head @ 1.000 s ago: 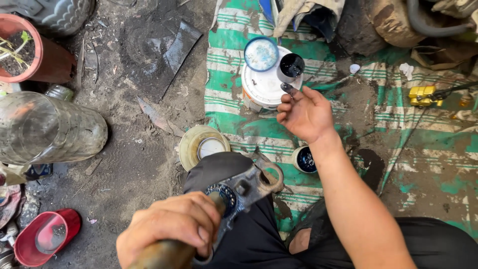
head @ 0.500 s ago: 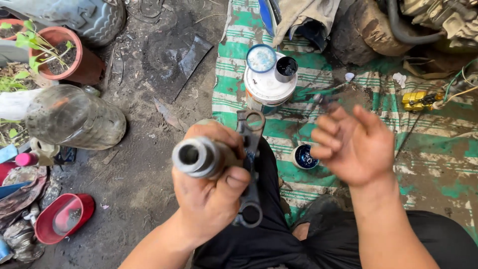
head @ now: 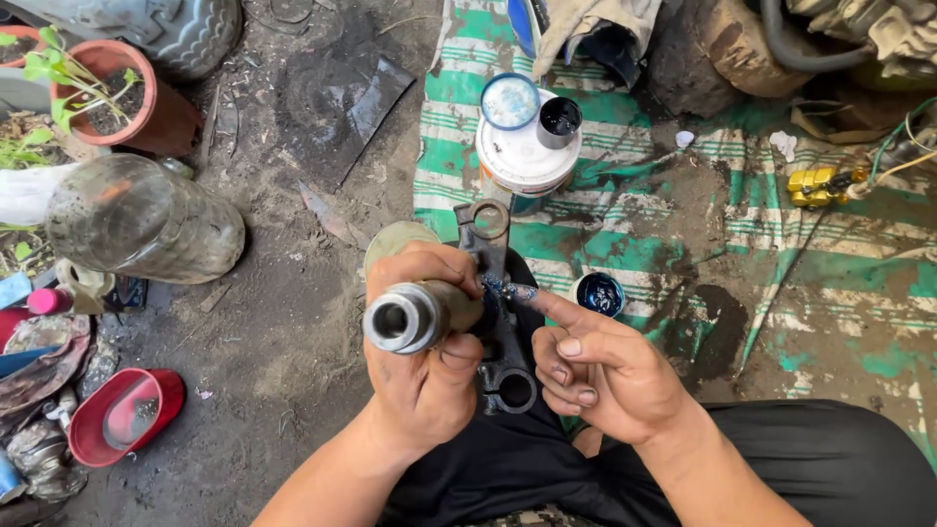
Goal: Applying grease to the steering stem and bearings of a motorcycle fork assembly.
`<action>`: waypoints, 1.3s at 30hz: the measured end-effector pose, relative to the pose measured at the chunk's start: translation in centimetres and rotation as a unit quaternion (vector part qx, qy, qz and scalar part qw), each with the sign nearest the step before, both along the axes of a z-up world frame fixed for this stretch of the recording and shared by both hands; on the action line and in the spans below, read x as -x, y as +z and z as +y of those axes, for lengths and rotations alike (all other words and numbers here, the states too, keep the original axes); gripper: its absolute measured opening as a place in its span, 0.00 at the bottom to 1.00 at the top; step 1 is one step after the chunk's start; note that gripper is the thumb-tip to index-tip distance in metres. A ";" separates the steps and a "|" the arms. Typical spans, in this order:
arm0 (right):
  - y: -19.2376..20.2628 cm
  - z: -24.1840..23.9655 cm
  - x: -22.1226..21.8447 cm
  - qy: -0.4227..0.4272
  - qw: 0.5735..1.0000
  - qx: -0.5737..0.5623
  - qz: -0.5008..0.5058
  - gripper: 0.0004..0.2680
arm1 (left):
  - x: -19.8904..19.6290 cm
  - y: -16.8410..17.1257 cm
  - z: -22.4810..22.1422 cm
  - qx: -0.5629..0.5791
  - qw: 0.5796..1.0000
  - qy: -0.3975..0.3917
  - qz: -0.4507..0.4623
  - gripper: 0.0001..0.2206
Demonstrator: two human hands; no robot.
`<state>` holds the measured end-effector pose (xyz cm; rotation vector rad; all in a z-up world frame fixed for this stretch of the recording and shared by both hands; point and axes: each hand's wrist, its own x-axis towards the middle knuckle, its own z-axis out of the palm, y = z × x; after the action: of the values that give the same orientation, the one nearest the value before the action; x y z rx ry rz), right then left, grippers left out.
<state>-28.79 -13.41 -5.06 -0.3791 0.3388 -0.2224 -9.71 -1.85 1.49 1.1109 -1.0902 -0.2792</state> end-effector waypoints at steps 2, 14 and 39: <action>0.1 -0.2 -0.4 0.004 1.000 0.021 0.020 0.23 | -0.1 0.0 0.0 -0.001 1.000 0.004 -0.007 0.22; 1.5 0.6 -1.9 0.015 0.973 0.201 0.116 0.27 | -0.1 -0.4 0.0 -0.001 1.000 0.003 0.013 0.23; 6.0 2.1 -3.7 0.220 0.465 0.787 0.342 0.43 | -0.3 -0.5 -0.1 0.005 0.998 -0.024 0.053 0.25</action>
<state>-25.12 -11.28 0.92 -2.4777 0.7524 0.2509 -9.40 -1.91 1.04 1.0507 -1.0235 -0.3676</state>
